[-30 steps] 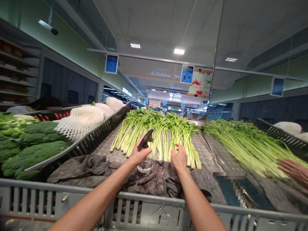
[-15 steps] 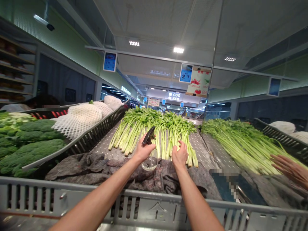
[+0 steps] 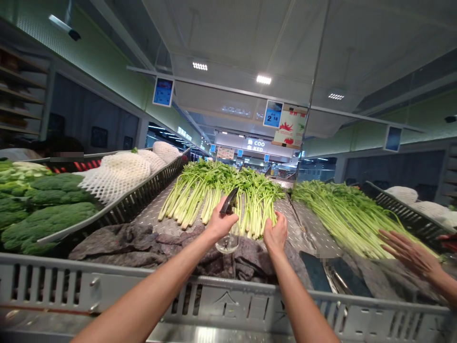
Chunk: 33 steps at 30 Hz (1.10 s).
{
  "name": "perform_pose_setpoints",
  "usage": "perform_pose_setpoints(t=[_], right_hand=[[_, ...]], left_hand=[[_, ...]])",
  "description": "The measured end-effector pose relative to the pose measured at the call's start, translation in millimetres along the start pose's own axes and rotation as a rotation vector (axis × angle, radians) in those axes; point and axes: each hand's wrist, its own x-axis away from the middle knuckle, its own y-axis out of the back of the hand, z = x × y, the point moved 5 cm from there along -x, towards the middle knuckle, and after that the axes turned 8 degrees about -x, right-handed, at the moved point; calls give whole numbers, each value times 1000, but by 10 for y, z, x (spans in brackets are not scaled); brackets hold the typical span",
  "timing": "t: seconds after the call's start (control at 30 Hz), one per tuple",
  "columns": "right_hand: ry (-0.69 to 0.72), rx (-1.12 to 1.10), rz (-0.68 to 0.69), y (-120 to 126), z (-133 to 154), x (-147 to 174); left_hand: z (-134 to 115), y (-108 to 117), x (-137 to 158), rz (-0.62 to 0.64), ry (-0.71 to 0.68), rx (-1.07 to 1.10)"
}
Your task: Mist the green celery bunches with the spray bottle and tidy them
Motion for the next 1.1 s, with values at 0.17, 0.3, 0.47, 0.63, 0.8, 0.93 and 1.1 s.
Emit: perform_pose_setpoints(t=[0.17, 0.3, 0.47, 0.63, 0.8, 0.93, 1.1], right_hand=[[10, 17, -32, 137, -21, -31], [24, 40, -47, 227, -53, -54], [24, 39, -67, 209, -149, 1], [41, 3, -43, 152, -243, 39], [55, -16, -34, 213, -283, 14], [69, -15, -32, 220, -264, 15], [42, -1, -27, 204, -269, 24]], left_hand=[[-145, -147, 80, 80, -26, -69], [-243, -237, 142, 103, -82, -93], [-267, -306, 179, 108, -117, -79], [-134, -382, 139, 148, -93, -29], [-12, -439, 127, 214, -78, 4], [-125, -477, 209, 231, -191, -40], [-257, -540, 284, 250, -185, -4]])
